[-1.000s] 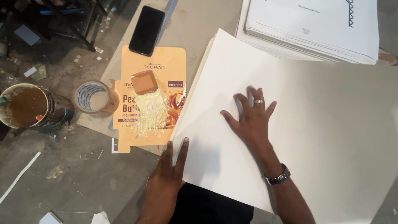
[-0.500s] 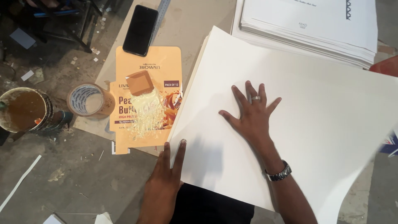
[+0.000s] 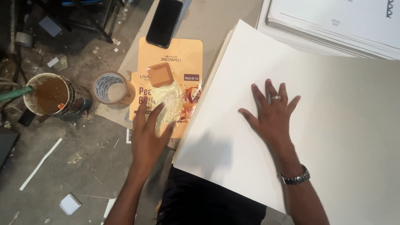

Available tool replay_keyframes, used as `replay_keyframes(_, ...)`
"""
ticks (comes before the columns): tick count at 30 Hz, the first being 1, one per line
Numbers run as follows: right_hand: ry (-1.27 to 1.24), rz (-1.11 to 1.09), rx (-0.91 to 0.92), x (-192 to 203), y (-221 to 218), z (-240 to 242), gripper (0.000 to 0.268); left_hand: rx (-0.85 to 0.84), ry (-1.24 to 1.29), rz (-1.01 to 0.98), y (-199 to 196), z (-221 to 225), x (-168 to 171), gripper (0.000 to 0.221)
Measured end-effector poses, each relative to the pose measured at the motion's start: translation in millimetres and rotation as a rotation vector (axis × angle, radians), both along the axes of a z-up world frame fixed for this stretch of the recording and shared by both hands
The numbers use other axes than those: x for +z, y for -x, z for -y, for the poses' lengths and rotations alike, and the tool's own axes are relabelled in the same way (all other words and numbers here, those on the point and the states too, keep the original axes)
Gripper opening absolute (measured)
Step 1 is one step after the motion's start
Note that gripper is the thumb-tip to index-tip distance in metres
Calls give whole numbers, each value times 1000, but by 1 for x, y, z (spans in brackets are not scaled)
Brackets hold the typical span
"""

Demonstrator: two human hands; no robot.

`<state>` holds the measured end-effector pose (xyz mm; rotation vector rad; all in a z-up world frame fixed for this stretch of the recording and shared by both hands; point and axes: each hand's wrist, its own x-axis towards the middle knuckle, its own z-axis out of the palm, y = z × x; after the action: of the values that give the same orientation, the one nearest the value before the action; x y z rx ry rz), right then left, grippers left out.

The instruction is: The person is sorting through a stack of white paper sheets, checking each one and turning it over.

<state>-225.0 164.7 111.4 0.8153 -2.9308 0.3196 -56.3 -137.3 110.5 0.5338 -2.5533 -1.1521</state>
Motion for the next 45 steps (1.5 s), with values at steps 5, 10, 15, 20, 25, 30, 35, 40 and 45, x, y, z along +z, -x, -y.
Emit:
replay_keyframes(5,0,37,41,6,-5,5,64,14,477,-28,27,11,-33,50)
replay_keyframes(10,18,32,-34,8,-3,10,75,-24,559,47,39,7,-38,56)
replay_keyframes(15,-7,63,-117,5,0,10,95,-5,650,129,43,4,-42,53)
replay_keyframes(20,-60,65,-107,3,1,3,97,-24,675,127,36,4,-42,45)
replay_keyframes(25,-58,56,-83,0,3,-1,95,-19,312,-112,21,18,-51,26)
replay_keyframes(30,-46,54,-71,0,6,2,91,-109,-1262,-187,27,29,-17,33)
replay_keyframes(35,-18,38,-76,2,1,3,91,-227,-1480,-179,67,22,6,34)
replay_keyframes(40,-12,20,-92,3,0,3,91,-420,-1060,-83,152,7,7,38)
replay_keyframes(45,-36,-5,-73,3,2,5,93,-551,-721,-143,255,-7,-12,35)
